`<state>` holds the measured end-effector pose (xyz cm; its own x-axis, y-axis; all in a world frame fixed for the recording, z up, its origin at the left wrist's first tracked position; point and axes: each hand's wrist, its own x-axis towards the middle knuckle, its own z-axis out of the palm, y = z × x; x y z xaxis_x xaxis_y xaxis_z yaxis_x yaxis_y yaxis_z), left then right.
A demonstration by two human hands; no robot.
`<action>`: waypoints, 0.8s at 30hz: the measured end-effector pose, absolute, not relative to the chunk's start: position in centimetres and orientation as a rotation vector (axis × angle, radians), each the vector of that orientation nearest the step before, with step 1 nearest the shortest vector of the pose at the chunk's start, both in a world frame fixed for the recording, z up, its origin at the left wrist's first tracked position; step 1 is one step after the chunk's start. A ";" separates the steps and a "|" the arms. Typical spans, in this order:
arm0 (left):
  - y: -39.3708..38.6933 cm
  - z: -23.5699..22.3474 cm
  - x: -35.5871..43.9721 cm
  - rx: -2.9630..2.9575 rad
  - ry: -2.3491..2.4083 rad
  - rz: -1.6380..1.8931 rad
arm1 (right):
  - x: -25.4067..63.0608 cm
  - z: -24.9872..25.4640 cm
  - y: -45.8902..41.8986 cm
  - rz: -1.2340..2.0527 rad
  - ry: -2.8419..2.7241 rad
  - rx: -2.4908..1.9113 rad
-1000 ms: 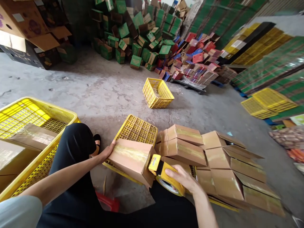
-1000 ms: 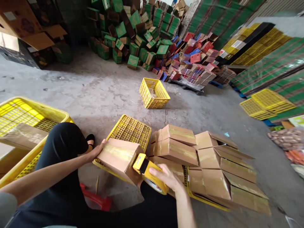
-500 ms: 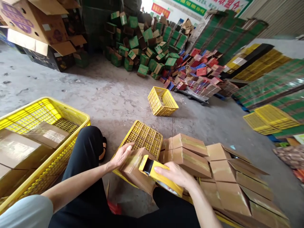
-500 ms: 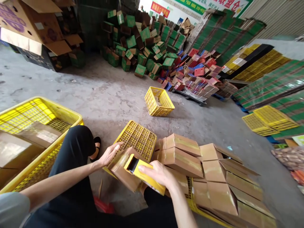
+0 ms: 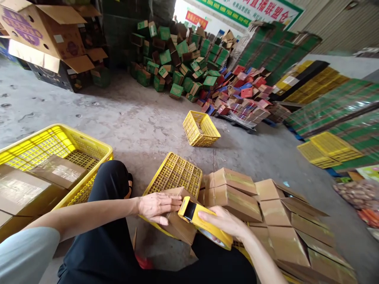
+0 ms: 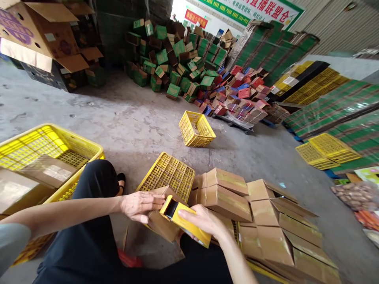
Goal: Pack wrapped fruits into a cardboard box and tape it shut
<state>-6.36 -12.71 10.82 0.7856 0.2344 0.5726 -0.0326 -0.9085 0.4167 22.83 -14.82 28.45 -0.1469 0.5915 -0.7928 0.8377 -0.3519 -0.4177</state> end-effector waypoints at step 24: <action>-11.8 10.3 -7.1 2.658 0.294 0.905 | 22.5 27.8 -15.2 -1.582 1.642 1.913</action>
